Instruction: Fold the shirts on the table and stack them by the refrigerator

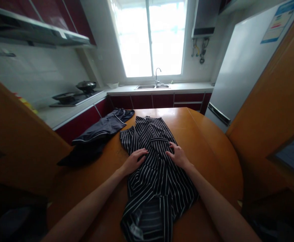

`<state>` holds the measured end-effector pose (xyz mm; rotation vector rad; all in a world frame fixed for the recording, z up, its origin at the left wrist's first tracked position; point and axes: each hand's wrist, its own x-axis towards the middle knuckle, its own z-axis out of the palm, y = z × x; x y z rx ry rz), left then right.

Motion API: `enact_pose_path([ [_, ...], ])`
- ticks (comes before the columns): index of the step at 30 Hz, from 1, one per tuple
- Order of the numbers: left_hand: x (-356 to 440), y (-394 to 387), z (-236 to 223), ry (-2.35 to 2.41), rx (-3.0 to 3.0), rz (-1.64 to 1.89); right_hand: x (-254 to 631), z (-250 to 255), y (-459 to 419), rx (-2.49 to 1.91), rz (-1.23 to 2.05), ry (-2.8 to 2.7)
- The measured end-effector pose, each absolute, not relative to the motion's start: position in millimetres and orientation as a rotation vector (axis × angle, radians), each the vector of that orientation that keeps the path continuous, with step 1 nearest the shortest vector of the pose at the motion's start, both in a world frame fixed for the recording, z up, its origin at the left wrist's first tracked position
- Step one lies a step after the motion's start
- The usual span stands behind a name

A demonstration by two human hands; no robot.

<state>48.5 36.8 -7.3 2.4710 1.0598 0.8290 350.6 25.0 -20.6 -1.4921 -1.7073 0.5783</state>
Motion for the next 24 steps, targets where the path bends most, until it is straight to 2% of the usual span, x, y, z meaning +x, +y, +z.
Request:
enact_pose_path([
  [4,48,37,-11,1.059,2.58,0.69,337,-22,32,-1.654,0.557,-1.741],
  [9,46,37,-11,1.067,2.582,0.695,335,-28,33,-1.727,0.309,-1.707],
  [16,46,39,-12,1.076,2.58,0.678,344,-21,35,-1.55,0.368,-1.681],
  [20,45,38,-12,1.057,2.579,0.688,374,-9,37,-1.486,0.269,-1.51],
  [24,45,38,-11,1.057,2.569,0.697,433,-6,35,-1.607,0.097,-1.237],
])
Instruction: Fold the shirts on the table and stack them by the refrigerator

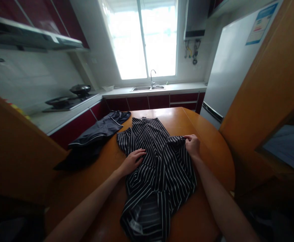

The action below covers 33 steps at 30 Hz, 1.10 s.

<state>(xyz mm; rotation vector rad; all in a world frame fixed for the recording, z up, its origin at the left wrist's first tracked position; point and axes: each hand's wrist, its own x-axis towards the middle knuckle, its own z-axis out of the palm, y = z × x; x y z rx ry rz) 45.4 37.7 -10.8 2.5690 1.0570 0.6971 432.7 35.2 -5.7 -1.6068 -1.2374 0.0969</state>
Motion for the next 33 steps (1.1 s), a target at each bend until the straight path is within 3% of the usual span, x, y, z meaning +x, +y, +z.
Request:
enact_pose_path([
  [6,46,40,-15,1.048,2.537,0.765,510,-11,25,-1.889,-0.168,-0.883],
  [13,46,41,-17,1.041,2.483,0.853,479,-12,20,-2.268,-0.253,-0.932],
  [16,46,40,-15,1.15,2.481,0.852,451,-14,24,-2.241,-0.192,-1.204],
  [23,35,45,-14,1.956,2.292,0.721,407,-37,29,-2.047,0.035,-1.763],
  [33,-8,66,-3,2.095,2.226,0.655,411,-23,28,-2.177,0.184,-1.758],
])
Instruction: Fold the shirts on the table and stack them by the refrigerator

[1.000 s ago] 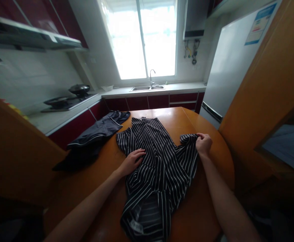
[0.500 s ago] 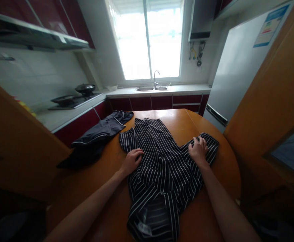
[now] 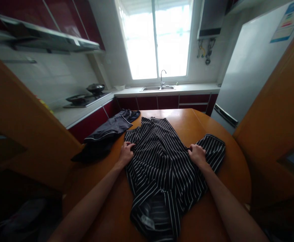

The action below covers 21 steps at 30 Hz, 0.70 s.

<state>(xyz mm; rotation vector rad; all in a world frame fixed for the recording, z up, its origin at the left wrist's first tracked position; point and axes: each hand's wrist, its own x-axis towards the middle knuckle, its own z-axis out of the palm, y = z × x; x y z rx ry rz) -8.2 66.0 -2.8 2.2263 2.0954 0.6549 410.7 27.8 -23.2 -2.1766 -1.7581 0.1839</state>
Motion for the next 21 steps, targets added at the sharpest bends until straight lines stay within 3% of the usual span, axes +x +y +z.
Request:
enact_pose_path([
  [13,-20,45,32,2.356,2.118,0.18,466,-8,20,-2.473,0.057,-1.205],
  [17,-9,38,37,2.32,2.373,0.335,452,-8,19,-2.376,-0.143,-1.228],
  [21,5,44,23,1.849,2.626,0.526,427,-15,25,-2.153,-0.157,-1.461],
])
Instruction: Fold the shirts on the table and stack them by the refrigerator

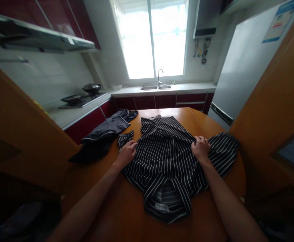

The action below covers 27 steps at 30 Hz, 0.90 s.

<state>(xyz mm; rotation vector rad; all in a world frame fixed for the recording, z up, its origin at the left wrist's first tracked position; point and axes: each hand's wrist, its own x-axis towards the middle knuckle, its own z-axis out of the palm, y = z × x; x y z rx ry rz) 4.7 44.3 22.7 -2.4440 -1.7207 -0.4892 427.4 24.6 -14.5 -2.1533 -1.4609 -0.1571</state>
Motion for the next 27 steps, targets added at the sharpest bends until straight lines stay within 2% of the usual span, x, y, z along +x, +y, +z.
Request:
enact_pose_path([
  [8,0,51,0,-2.006,-2.391,-0.205,399,-40,36,-1.964,0.074,-1.837],
  [13,13,34,4,-2.235,-2.208,0.027,393,-42,36,-2.066,0.101,-1.846],
  [20,8,-9,19,-2.409,-2.027,0.145,390,-29,28,-2.034,0.069,-1.786],
  [24,-7,-43,21,-2.419,-2.109,0.066,388,-16,4,-1.815,0.07,-1.791],
  [27,-11,-78,19,-1.982,-2.517,-0.247,389,-9,-42,-1.495,0.212,-1.9],
])
